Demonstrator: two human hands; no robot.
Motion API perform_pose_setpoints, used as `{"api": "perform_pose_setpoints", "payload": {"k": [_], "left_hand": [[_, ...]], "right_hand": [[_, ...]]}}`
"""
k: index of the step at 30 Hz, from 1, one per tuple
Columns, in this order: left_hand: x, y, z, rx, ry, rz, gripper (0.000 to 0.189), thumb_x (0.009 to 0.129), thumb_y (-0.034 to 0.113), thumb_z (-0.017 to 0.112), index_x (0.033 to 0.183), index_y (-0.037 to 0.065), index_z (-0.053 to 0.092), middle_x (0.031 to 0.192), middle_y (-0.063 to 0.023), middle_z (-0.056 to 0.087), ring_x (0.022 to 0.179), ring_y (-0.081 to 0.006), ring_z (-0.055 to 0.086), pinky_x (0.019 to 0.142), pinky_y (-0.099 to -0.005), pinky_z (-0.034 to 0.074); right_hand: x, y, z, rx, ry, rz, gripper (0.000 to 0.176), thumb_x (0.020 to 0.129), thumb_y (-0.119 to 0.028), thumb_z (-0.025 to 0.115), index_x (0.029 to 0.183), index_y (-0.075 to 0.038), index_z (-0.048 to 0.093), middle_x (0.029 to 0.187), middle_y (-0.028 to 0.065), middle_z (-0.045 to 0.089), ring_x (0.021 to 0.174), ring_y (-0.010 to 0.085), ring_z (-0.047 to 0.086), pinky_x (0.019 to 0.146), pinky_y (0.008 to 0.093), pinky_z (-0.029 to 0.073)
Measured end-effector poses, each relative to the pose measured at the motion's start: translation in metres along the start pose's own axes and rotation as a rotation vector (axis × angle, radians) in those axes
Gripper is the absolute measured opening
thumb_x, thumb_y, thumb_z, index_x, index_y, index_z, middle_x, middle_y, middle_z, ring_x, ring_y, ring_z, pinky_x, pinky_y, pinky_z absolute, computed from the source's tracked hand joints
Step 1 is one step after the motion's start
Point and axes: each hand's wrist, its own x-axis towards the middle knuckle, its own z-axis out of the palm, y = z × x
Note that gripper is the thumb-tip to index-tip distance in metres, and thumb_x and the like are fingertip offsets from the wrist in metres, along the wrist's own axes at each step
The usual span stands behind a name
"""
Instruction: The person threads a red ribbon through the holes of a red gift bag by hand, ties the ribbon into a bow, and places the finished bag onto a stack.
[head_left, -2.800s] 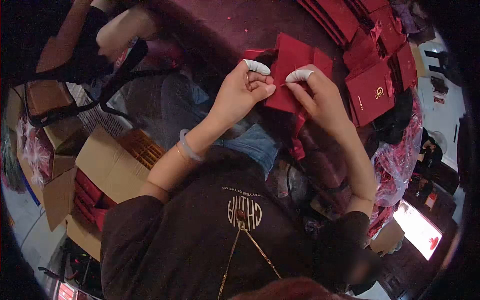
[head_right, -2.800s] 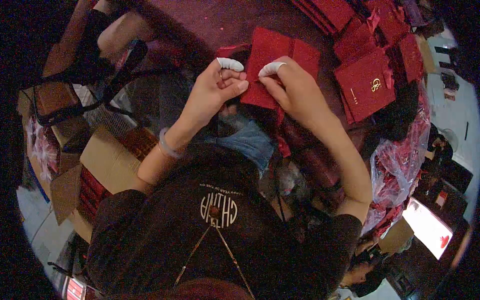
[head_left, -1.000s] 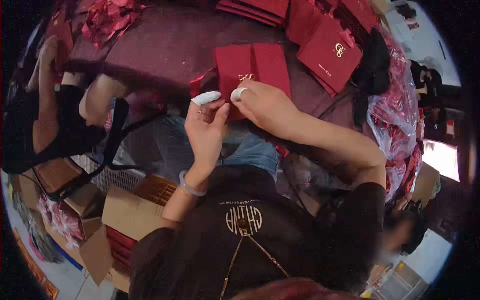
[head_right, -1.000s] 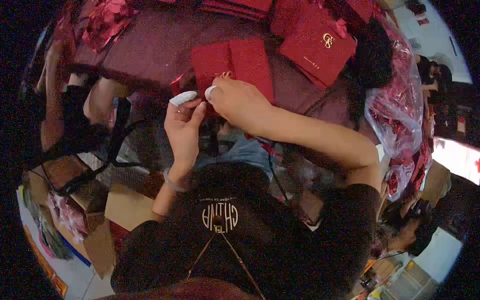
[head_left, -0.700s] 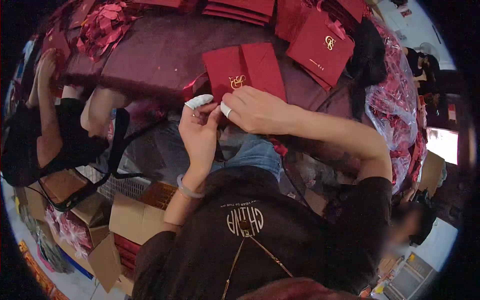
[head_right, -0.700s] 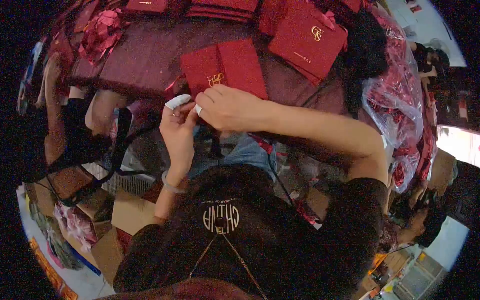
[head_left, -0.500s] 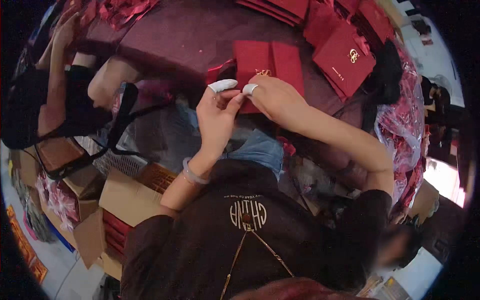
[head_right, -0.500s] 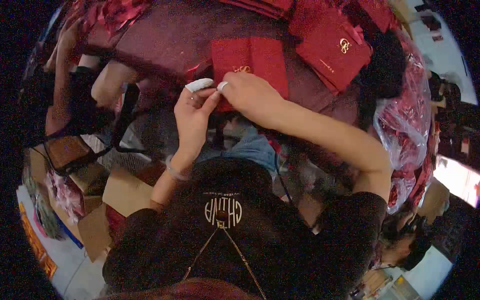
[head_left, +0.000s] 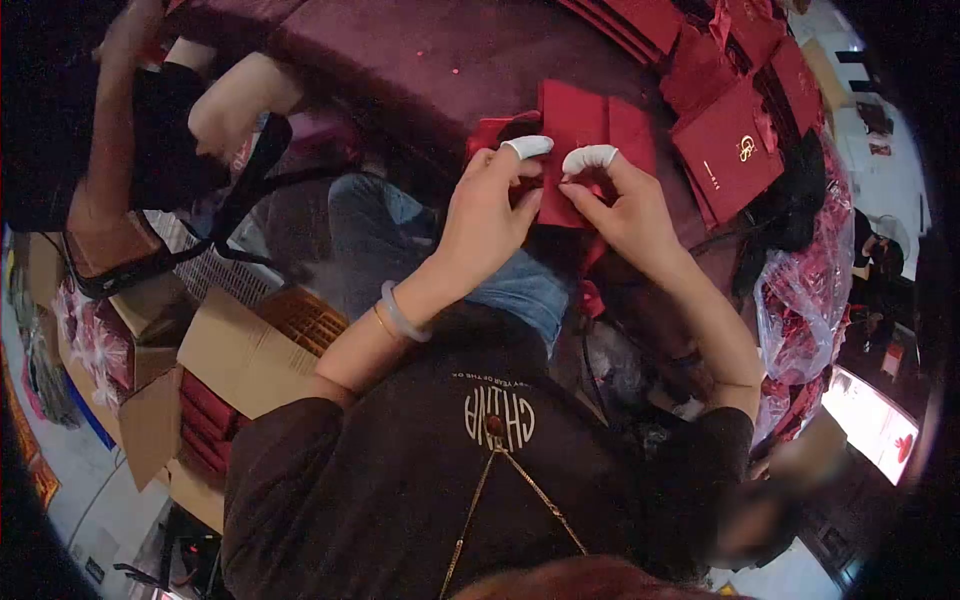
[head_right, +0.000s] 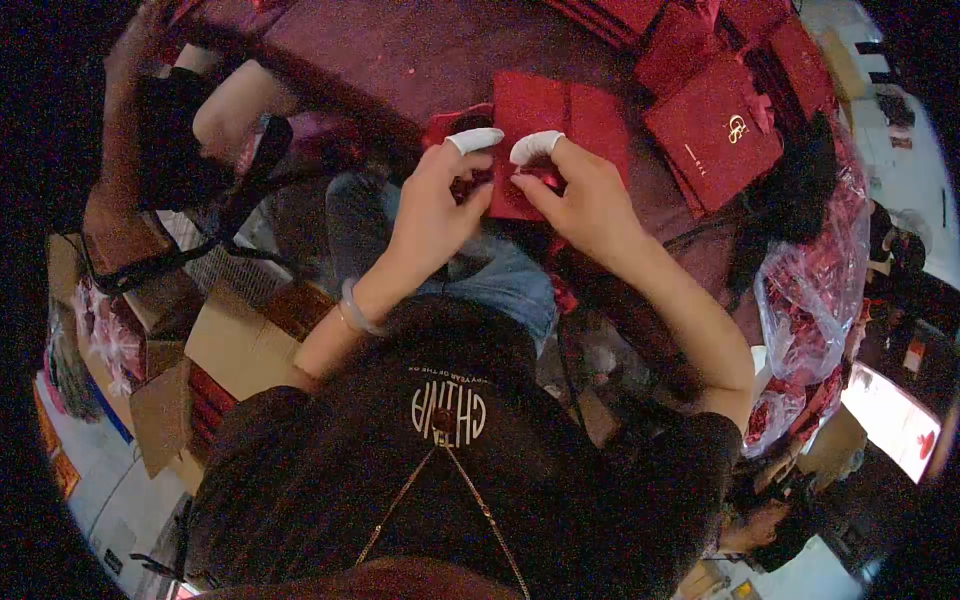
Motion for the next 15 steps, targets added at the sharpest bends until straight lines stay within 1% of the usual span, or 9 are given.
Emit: {"api": "perform_pose_setpoints", "payload": {"k": [3,6,7,8,9,10,13,14,15], "left_hand": [[0.003,-0.001,0.0,0.096,-0.015,0.08,0.043,0.067,-0.004,0.061,0.109,0.003,0.052,0.083,-0.0101,0.059,0.078,-0.0276,0.053,0.067,-0.0362,0.045],[0.006,-0.003,-0.001,0.128,-0.022,0.15,0.042,0.066,-0.004,0.061,0.106,0.002,0.052,0.084,-0.0104,0.059,0.079,-0.029,0.053,0.069,-0.037,0.044],[0.008,0.0,-0.004,0.192,-0.005,0.227,0.04,0.066,-0.005,0.061,0.105,0.001,0.052,0.084,-0.0105,0.059,0.08,-0.0298,0.053,0.07,-0.0378,0.043],[0.01,0.003,-0.006,0.256,0.009,0.305,0.039,0.066,-0.005,0.061,0.103,0.0,0.052,0.083,-0.0107,0.059,0.081,-0.0305,0.052,0.07,-0.0386,0.043],[0.01,0.003,-0.006,0.283,-0.031,0.268,0.031,0.066,-0.005,0.061,0.095,0.0,0.051,0.082,-0.0116,0.058,0.083,-0.0318,0.052,0.072,-0.0399,0.041],[0.01,0.002,-0.007,0.285,-0.048,0.268,0.031,0.066,-0.005,0.061,0.095,0.0,0.051,0.082,-0.0116,0.058,0.083,-0.0318,0.052,0.072,-0.0399,0.041],[0.01,0.001,-0.013,0.298,-0.082,0.212,0.027,0.065,-0.005,0.062,0.084,-0.001,0.044,0.081,-0.0138,0.057,0.083,-0.0342,0.051,0.073,-0.0422,0.041],[0.012,0.0,-0.016,0.303,-0.095,0.239,0.028,0.064,-0.006,0.062,0.085,-0.002,0.044,0.081,-0.014,0.057,0.083,-0.0344,0.051,0.073,-0.0425,0.041],[0.014,0.0,-0.019,0.308,-0.109,0.264,0.029,0.064,-0.007,0.062,0.086,-0.002,0.043,0.08,-0.0143,0.057,0.083,-0.0345,0.051,0.073,-0.0429,0.041]], "right_hand": [[-0.002,-0.001,-0.003,-0.016,-0.056,0.077,0.026,0.077,-0.012,0.066,0.099,-0.004,0.055,0.089,0.012,0.062,0.081,0.0224,0.061,0.07,0.0297,0.047],[-0.002,-0.003,-0.004,0.026,-0.046,0.034,0.029,0.075,-0.012,0.068,0.1,-0.004,0.054,0.088,0.0114,0.06,0.077,0.02,0.059,0.068,0.0294,0.046],[-0.002,-0.002,-0.006,0.029,-0.044,0.039,0.029,0.075,-0.012,0.068,0.1,-0.004,0.054,0.088,0.0114,0.06,0.077,0.02,0.059,0.068,0.0294,0.046],[0.0,0.0,-0.01,0.063,-0.106,0.076,0.031,0.075,-0.013,0.069,0.1,-0.004,0.054,0.087,0.0105,0.06,0.075,0.0183,0.058,0.067,0.0289,0.046],[0.002,0.001,-0.013,0.099,-0.166,0.114,0.032,0.074,-0.013,0.07,0.1,-0.004,0.053,0.086,0.0095,0.059,0.073,0.0166,0.056,0.066,0.0285,0.045],[0.004,0.0,-0.013,0.063,-0.204,0.099,0.034,0.073,-0.013,0.071,0.101,-0.004,0.053,0.084,0.0074,0.058,0.073,0.0145,0.054,0.067,0.0275,0.045],[0.008,-0.002,-0.01,0.073,-0.259,0.089,0.035,0.073,-0.013,0.071,0.101,-0.003,0.052,0.084,0.0077,0.058,0.074,0.0155,0.054,0.067,0.0283,0.045],[0.007,-0.001,-0.007,0.104,-0.221,0.022,0.033,0.074,-0.012,0.07,0.101,-0.003,0.052,0.084,0.0088,0.057,0.074,0.0164,0.055,0.068,0.0296,0.045],[0.007,-0.002,-0.005,0.112,-0.207,0.035,0.033,0.074,-0.012,0.07,0.101,-0.003,0.052,0.084,0.0088,0.057,0.074,0.0164,0.055,0.068,0.0296,0.045]]}}
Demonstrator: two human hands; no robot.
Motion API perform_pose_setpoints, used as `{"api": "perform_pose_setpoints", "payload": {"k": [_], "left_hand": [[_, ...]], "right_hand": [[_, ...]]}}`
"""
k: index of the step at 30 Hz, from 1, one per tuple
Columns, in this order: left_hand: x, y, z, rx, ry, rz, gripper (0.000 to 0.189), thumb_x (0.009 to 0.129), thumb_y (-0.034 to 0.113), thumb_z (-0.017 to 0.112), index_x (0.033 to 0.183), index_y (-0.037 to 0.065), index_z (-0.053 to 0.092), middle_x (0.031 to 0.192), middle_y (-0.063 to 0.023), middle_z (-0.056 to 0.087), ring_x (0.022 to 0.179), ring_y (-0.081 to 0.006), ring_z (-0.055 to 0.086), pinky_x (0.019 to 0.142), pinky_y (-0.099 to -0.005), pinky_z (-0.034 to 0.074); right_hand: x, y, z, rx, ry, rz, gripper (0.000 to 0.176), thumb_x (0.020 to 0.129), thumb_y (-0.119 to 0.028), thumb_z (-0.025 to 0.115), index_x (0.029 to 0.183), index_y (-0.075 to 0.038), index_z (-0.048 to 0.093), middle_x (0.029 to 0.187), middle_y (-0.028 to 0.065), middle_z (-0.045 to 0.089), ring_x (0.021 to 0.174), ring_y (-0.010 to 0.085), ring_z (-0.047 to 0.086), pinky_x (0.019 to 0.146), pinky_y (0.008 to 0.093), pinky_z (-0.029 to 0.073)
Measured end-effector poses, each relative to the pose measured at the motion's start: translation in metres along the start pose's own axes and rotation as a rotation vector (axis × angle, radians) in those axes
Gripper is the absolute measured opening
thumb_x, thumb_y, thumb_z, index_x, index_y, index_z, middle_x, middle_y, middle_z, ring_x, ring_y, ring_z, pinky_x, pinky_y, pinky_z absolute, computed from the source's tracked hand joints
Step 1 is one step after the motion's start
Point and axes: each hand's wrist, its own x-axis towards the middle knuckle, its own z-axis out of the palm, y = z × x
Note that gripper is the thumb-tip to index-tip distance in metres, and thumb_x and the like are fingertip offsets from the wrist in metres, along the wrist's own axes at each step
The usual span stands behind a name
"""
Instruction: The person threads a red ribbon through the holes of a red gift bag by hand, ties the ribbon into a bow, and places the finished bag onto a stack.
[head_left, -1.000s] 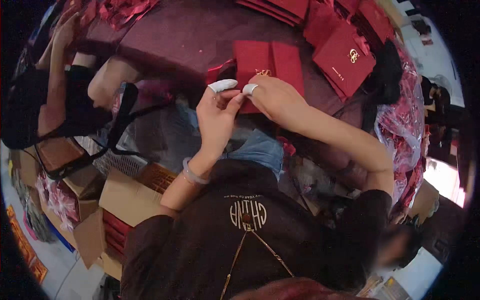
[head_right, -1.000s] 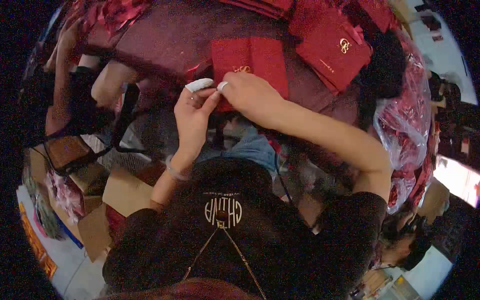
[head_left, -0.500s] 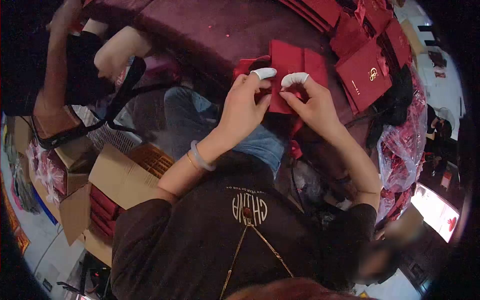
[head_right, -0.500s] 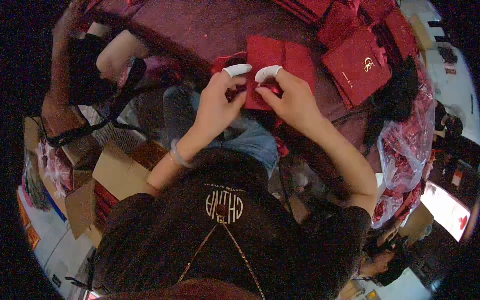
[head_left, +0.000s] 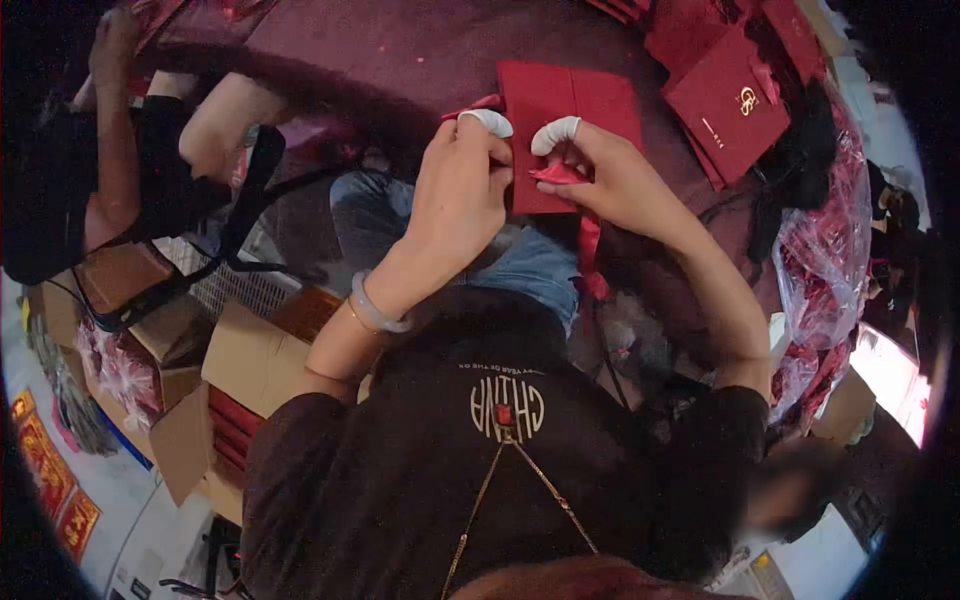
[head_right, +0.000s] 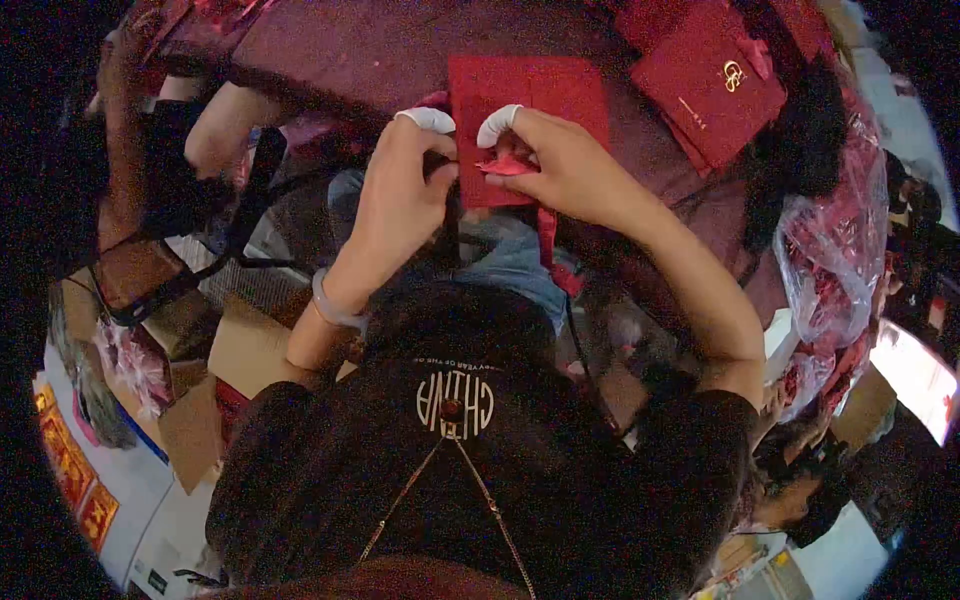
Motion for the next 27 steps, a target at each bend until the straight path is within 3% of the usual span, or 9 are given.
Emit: {"api": "perform_pose_setpoints", "payload": {"k": [3,5,9,13,15,17,20,23,27], "left_hand": [[0.003,0.004,-0.005,0.012,-0.064,-0.064,0.028,0.064,-0.008,0.063,0.086,-0.001,0.046,0.085,-0.0147,0.054,0.087,-0.0344,0.051,0.075,-0.041,0.041],[0.004,0.005,-0.007,0.023,-0.1,-0.087,0.027,0.064,-0.008,0.064,0.085,-0.001,0.049,0.091,-0.0149,0.051,0.091,-0.0344,0.051,0.078,-0.0392,0.041],[0.002,0.009,-0.008,0.062,-0.097,-0.076,0.031,0.064,-0.009,0.063,0.09,0.0,0.048,0.089,-0.0145,0.051,0.089,-0.0343,0.051,0.077,-0.0387,0.041],[-0.005,0.008,-0.004,0.095,-0.028,-0.06,0.036,0.065,-0.009,0.062,0.095,0.001,0.047,0.09,-0.0143,0.051,0.089,-0.0355,0.051,0.078,-0.0391,0.04],[-0.006,0.004,-0.003,0.104,-0.011,-0.005,0.037,0.067,-0.008,0.063,0.098,0.002,0.046,0.09,-0.012,0.055,0.085,-0.0293,0.053,0.077,-0.0358,0.041],[-0.006,0.002,-0.003,-0.053,-0.058,-0.193,0.036,0.069,-0.006,0.064,0.098,0.002,0.044,0.086,-0.0082,0.058,0.077,-0.0196,0.051,0.074,-0.0305,0.041],[0.003,0.006,-0.012,-0.184,-0.178,-0.414,0.029,0.068,-0.004,0.065,0.09,-0.002,0.046,0.088,-0.0132,0.052,0.076,-0.0242,0.053,0.067,-0.0322,0.043],[0.001,0.0,-0.011,-0.137,-0.177,-0.308,0.036,0.069,-0.004,0.066,0.095,0.003,0.043,0.081,-0.0038,0.059,0.069,-0.0129,0.043,0.068,-0.0254,0.04],[-0.001,-0.002,-0.01,-0.13,-0.159,-0.259,0.036,0.069,-0.003,0.067,0.094,0.003,0.042,0.081,-0.0033,0.059,0.069,-0.0127,0.043,0.067,-0.0254,0.04]], "right_hand": [[0.001,0.001,0.001,-0.044,-0.004,0.014,0.032,0.074,-0.011,0.069,0.1,-0.003,0.053,0.085,0.0094,0.057,0.075,0.0167,0.055,0.068,0.0302,0.045],[0.0,0.007,0.004,-0.036,0.001,-0.069,0.033,0.075,-0.008,0.069,0.103,-0.004,0.054,0.082,0.0008,0.053,0.072,0.0074,0.048,0.064,0.0217,0.041],[0.002,-0.005,-0.01,0.124,-0.177,0.11,0.038,0.075,-0.01,0.069,0.109,-0.005,0.053,0.085,-0.0014,0.052,0.077,0.0067,0.047,0.07,0.0215,0.04],[0.004,0.007,-0.006,0.275,-0.131,0.045,0.037,0.074,-0.008,0.068,0.107,-0.004,0.053,0.088,-0.0004,0.052,0.08,0.0064,0.046,0.072,0.0211,0.04],[0.003,0.013,-0.008,0.302,-0.172,0.067,0.034,0.074,-0.004,0.065,0.105,-0.003,0.053,0.092,0.0021,0.053,0.085,0.0083,0.049,0.075,0.0238,0.041],[0.001,0.014,-0.008,0.225,-0.143,-0.033,0.034,0.073,-0.002,0.064,0.105,-0.002,0.053,0.094,0.0035,0.054,0.088,0.0104,0.05,0.078,0.0256,0.042],[0.0,0.011,-0.006,0.037,-0.078,-0.256,0.03,0.07,0.0,0.063,0.099,-0.001,0.055,0.095,0.0075,0.055,0.092,0.0181,0.054,0.083,0.0296,0.042],[0.0,0.016,-0.001,0.042,-0.034,-0.227,0.017,0.073,-0.006,0.066,0.087,-0.001,0.057,0.088,0.0088,0.053,0.085,0.0225,0.055,0.077,0.0304,0.043],[0.001,0.017,0.003,-0.024,0.008,-0.246,0.016,0.076,-0.008,0.065,0.086,0.0,0.056,0.086,0.009,0.053,0.081,0.0222,0.054,0.071,0.0313,0.043]]}}
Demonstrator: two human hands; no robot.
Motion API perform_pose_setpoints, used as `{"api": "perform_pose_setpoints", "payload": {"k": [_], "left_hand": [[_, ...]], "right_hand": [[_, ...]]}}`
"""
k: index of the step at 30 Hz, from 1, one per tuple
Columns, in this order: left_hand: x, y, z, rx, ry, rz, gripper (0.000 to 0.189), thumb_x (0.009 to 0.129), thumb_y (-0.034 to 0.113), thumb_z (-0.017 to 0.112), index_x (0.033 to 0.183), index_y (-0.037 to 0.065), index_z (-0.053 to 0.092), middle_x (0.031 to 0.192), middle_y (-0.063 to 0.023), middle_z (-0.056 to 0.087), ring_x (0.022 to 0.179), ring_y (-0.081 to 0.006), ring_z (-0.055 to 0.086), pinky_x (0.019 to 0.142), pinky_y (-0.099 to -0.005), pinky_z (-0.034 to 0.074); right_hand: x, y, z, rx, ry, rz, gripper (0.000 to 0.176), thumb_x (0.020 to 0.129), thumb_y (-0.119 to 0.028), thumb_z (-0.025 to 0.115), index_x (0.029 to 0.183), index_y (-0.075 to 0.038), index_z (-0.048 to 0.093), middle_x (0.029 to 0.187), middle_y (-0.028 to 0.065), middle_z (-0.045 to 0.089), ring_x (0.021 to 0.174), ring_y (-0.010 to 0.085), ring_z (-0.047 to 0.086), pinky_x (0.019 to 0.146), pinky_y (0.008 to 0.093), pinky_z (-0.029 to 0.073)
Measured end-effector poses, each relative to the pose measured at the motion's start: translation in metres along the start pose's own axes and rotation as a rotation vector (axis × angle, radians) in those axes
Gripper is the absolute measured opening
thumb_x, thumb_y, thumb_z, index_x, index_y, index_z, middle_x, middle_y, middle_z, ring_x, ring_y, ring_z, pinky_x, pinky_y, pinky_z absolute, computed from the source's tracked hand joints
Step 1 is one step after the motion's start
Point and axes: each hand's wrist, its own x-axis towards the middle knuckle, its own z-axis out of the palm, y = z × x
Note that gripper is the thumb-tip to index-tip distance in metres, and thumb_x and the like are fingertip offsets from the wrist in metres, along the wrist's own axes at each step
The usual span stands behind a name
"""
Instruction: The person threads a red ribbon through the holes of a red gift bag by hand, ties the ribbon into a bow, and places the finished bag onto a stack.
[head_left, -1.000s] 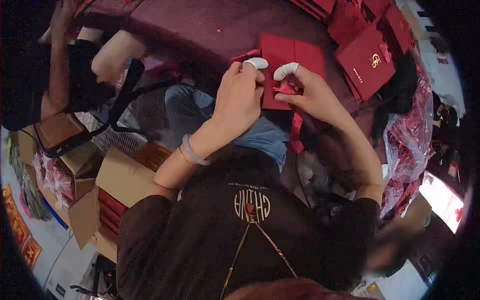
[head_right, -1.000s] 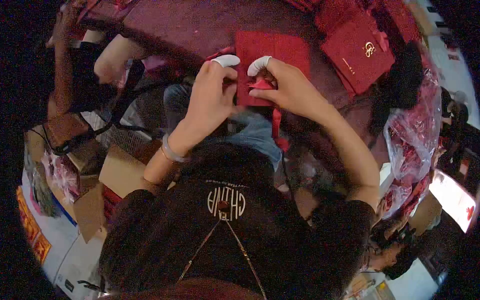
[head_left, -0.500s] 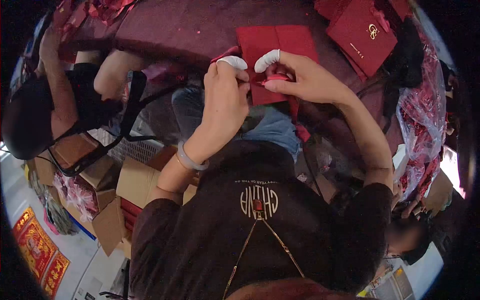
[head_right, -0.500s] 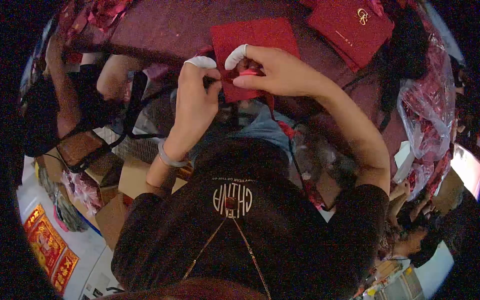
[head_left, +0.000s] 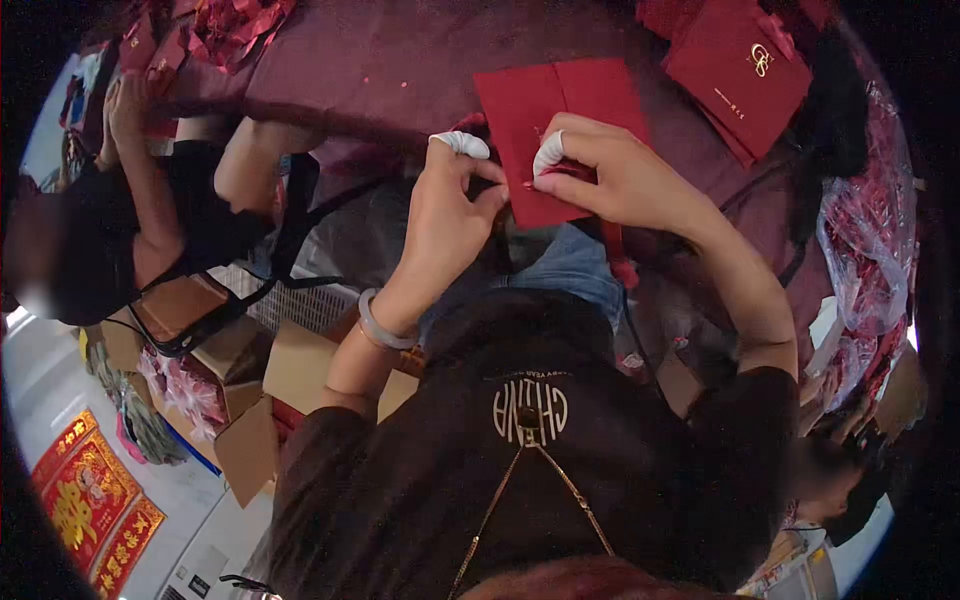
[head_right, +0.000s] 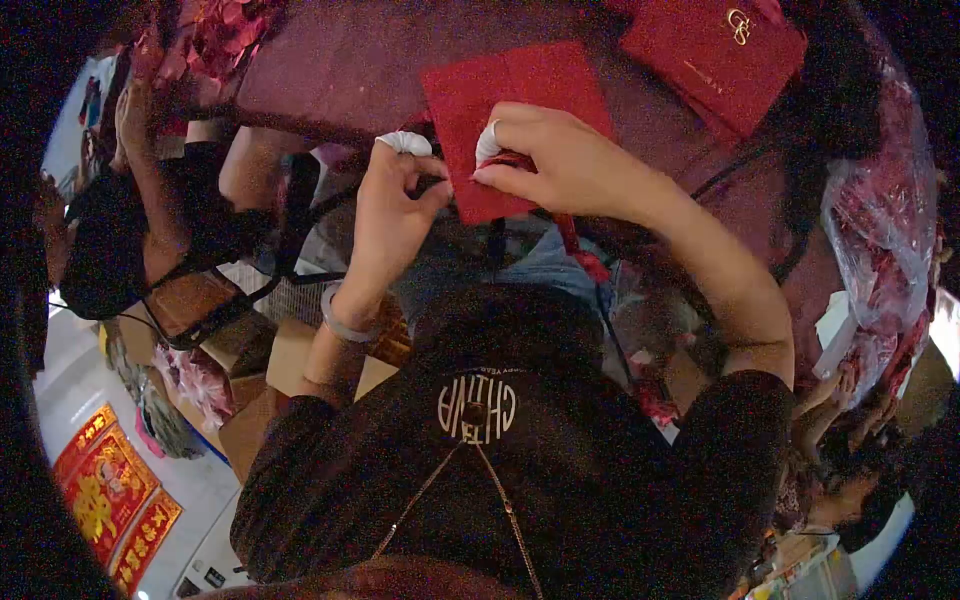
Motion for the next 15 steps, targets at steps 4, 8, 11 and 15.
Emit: {"api": "perform_pose_setpoints", "payload": {"k": [4,8,11,15], "left_hand": [[0.0,0.001,-0.001,0.023,-0.011,-0.079,0.037,0.068,-0.004,0.067,0.093,0.004,0.04,0.08,-0.0031,0.058,0.069,-0.0109,0.042,0.067,-0.0246,0.039],[-0.001,-0.001,0.004,-0.087,0.026,-0.076,0.039,0.068,-0.007,0.066,0.092,0.005,0.038,0.079,-0.0037,0.054,0.07,-0.0101,0.042,0.068,-0.0239,0.038],[-0.005,0.003,0.003,0.0,0.013,-0.045,0.037,0.068,-0.009,0.064,0.091,0.003,0.037,0.08,-0.0086,0.054,0.075,-0.017,0.05,0.069,-0.0271,0.041],[-0.006,0.01,-0.001,0.217,0.002,0.031,0.033,0.07,-0.009,0.063,0.089,0.0,0.038,0.08,-0.013,0.056,0.077,-0.0239,0.06,0.07,-0.0296,0.045]], "right_hand": [[-0.003,-0.004,0.006,-0.025,0.09,0.031,0.014,0.077,-0.007,0.063,0.086,0.001,0.055,0.085,0.0097,0.052,0.075,0.0214,0.053,0.067,0.0313,0.043],[-0.002,-0.005,0.005,0.011,0.162,0.009,0.017,0.073,-0.003,0.063,0.088,0.0,0.056,0.089,0.0103,0.056,0.074,0.0205,0.055,0.068,0.0319,0.043],[-0.001,0.011,0.006,0.099,0.097,-0.061,0.019,0.072,-0.004,0.064,0.089,0.0,0.056,0.088,0.0109,0.058,0.077,0.0236,0.057,0.068,0.0338,0.044],[-0.002,0.009,0.006,0.06,0.081,-0.099,0.017,0.074,-0.011,0.066,0.083,0.0,0.057,0.081,0.0126,0.055,0.076,0.0286,0.056,0.067,0.0361,0.044]]}}
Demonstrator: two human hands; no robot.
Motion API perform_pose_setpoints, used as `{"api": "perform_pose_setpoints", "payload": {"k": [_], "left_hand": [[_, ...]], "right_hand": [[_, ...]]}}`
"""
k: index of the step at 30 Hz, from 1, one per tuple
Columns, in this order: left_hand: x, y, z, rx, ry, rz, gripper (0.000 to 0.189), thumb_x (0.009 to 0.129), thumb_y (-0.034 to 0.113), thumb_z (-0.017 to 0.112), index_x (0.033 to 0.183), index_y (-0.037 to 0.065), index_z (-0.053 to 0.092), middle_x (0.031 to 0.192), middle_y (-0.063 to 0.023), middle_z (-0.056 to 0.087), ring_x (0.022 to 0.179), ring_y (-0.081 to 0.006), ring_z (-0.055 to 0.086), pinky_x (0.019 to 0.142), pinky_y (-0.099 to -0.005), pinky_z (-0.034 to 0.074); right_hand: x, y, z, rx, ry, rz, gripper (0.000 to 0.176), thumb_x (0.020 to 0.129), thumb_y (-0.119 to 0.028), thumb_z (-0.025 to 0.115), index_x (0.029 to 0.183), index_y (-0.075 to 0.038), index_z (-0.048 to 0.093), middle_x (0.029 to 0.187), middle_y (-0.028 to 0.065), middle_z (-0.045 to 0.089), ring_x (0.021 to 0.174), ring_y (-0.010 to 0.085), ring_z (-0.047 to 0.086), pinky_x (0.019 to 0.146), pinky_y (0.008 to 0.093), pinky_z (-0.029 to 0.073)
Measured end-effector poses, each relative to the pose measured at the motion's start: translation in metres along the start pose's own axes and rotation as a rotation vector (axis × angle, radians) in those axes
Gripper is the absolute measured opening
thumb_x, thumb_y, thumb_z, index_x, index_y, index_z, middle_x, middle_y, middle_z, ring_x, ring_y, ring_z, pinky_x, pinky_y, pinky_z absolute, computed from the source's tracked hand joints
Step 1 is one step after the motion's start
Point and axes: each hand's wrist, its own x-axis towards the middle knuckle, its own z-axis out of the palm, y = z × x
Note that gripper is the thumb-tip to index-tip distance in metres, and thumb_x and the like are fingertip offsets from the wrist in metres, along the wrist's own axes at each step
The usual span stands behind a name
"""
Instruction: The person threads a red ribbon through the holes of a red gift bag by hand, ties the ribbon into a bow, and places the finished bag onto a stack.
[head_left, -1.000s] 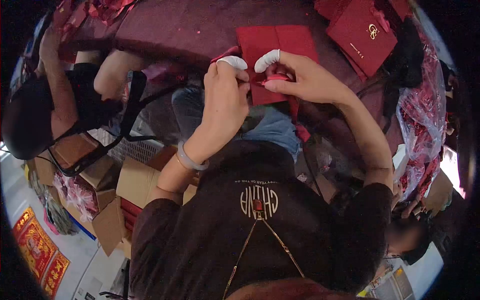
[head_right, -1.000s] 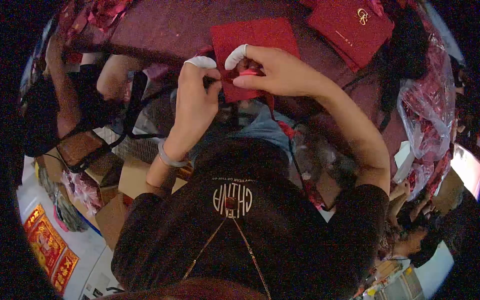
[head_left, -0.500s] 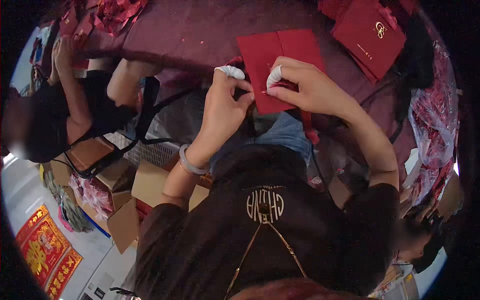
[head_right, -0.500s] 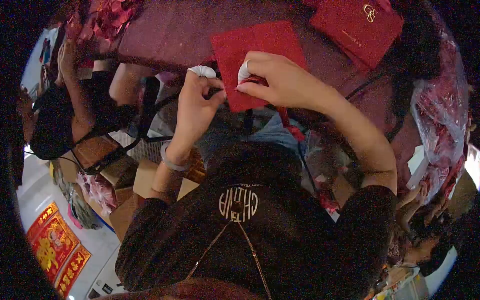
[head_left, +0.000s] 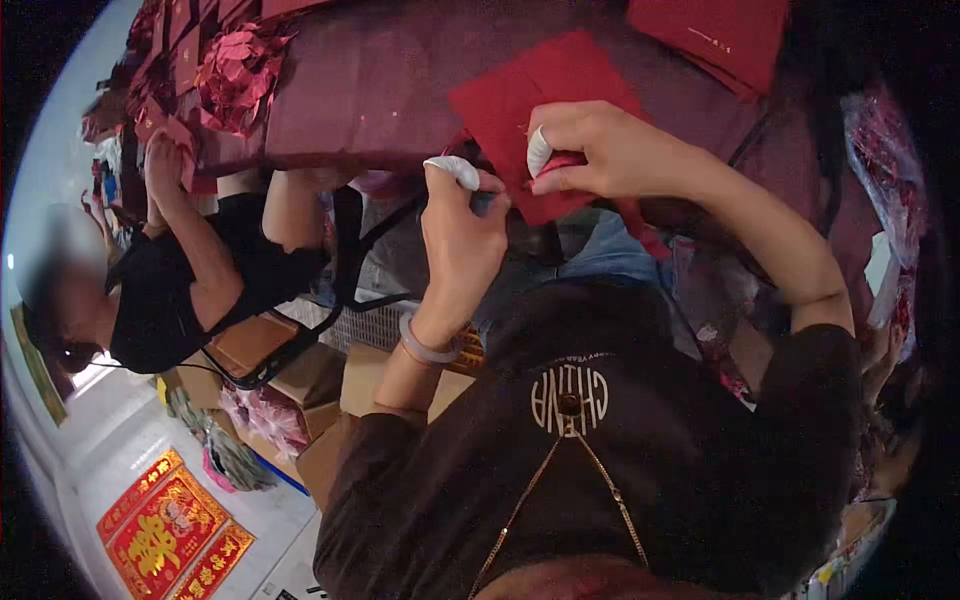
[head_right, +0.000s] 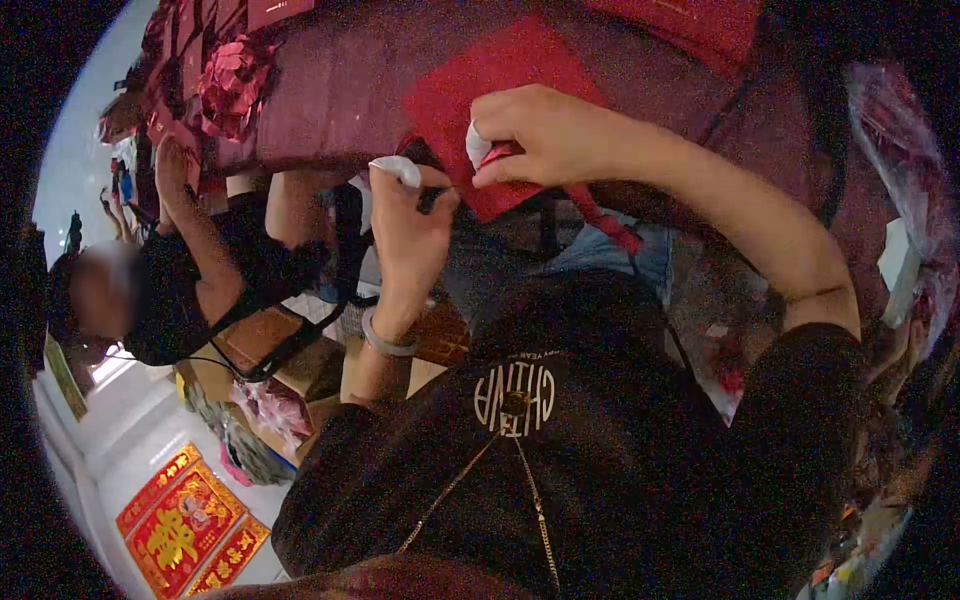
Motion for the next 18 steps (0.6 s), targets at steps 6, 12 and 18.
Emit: {"api": "perform_pose_setpoints", "payload": {"k": [6,12,18], "left_hand": [[0.002,-0.009,-0.003,-0.319,-0.069,-0.159,0.03,0.07,-0.01,0.064,0.088,0.003,0.042,0.079,-0.0047,0.051,0.078,-0.0125,0.052,0.071,-0.0246,0.044],[0.006,-0.002,-0.025,-0.414,-0.22,-0.343,0.029,0.069,-0.01,0.065,0.085,0.004,0.045,0.078,-0.0003,0.052,0.074,-0.008,0.049,0.068,-0.0231,0.043],[-0.006,0.007,-0.01,-0.9,-0.102,-0.498,0.02,0.081,-0.005,0.057,0.095,0.002,0.045,0.092,-0.0045,0.057,0.084,-0.0102,0.054,0.079,-0.0244,0.044]], "right_hand": [[-0.001,0.003,0.012,-0.052,0.168,0.009,0.017,0.074,-0.013,0.066,0.081,0.0,0.056,0.077,0.0135,0.054,0.074,0.0295,0.056,0.067,0.0374,0.044],[-0.001,0.002,0.011,0.107,0.071,-0.075,0.019,0.073,-0.008,0.066,0.087,0.0,0.057,0.084,0.0116,0.054,0.08,0.0264,0.056,0.071,0.0342,0.045],[-0.001,0.002,0.006,0.155,0.055,-0.076,0.027,0.07,-0.006,0.069,0.092,0.0,0.056,0.092,0.0108,0.055,0.086,0.0245,0.056,0.074,0.0328,0.045]]}}
